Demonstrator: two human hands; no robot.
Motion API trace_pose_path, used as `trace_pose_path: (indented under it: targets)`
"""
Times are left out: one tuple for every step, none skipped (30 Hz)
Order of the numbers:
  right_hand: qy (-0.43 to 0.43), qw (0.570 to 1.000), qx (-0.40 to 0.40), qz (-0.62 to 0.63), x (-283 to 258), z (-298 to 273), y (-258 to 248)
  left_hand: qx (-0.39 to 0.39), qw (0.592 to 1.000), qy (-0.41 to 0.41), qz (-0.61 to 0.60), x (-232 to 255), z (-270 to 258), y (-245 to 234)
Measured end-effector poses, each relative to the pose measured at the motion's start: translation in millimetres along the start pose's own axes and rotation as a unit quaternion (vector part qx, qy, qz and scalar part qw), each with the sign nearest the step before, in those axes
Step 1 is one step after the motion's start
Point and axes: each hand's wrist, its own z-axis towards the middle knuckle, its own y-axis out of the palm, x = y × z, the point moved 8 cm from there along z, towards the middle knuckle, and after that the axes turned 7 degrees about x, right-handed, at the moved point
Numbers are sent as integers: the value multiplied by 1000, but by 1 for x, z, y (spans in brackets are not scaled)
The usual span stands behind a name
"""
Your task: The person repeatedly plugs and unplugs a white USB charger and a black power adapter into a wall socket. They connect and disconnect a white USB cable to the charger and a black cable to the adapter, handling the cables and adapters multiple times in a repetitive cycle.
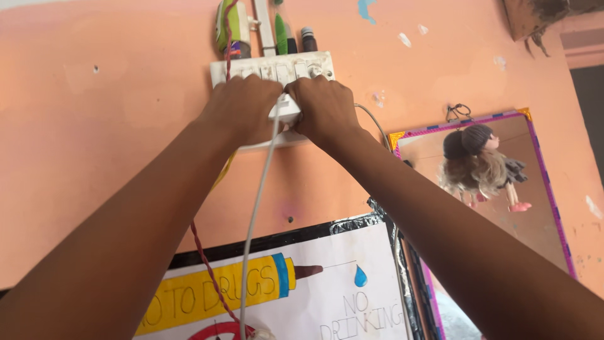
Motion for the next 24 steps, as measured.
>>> trace_pose_path:
  targets:
    - [-10,1000,0,-2,0,-1,2,-2,1000,-3,-2,0,-2,-1]
    - [-12,1000,13,13,2,-1,2,-4,1000,-5,-4,0,-6,-3]
    - [-15,999,24,26,4,-1,2,-5,1000,-10,-9,2,-9,-5]
    - [-17,998,35,39,6,-2,3,1,1000,-4,-22,4,-13,-9]
    - [-20,999,32,34,7,1,5,11,999,0,-33,5,-15,-15]
    - [-22,999,29,30,8,3,7,21,999,5,-44,5,-16,-23]
    - [-22,999,24,28,9,4,10,51,997,31,-38,9,-17,-33]
    - [-18,999,29,22,11,7,10,82,995,57,-32,12,-18,-44]
    - [-15,999,30,19,11,6,11,108,991,79,-28,16,-23,-54]
    - [-12,999,30,16,11,2,12,94,993,67,-10,16,-23,-57]
    - [-20,1000,16,6,8,-1,14,80,995,56,8,16,-24,-60]
    - [-28,1000,2,-3,6,-6,15,66,996,44,27,15,-27,-63]
    - [-36,999,-12,-14,4,-11,16,68,996,46,23,18,-29,-69]
    - [-47,998,-18,-21,1,-14,15,69,996,47,19,21,-32,-74]
    - [-60,998,-22,-30,-2,-15,14,72,996,50,16,23,-34,-80]
    - [-72,996,-26,-39,-5,-15,12,48,997,46,32,24,-36,-81]
    - [-76,996,-19,-34,-7,-16,10,24,998,42,48,25,-38,-82]
    - [-79,996,-12,-29,-9,-16,8,-1,997,38,64,24,-41,-82]
    - [-83,996,-6,-24,-11,-17,8,7,996,47,73,27,-44,-86]
    - [-94,995,8,-35,-13,-20,7,14,995,55,81,28,-48,-91]
    - [-105,993,21,-44,-16,-23,6,21,994,62,90,29,-51,-95]
    - [-115,991,35,-54,-18,-26,5,-19,995,34,97,24,-55,-92]
    - [-122,990,43,-53,-19,-29,5,-59,993,5,106,18,-58,-89]
    - [-129,989,50,-52,-21,-32,4,-99,988,-23,114,12,-63,-87]
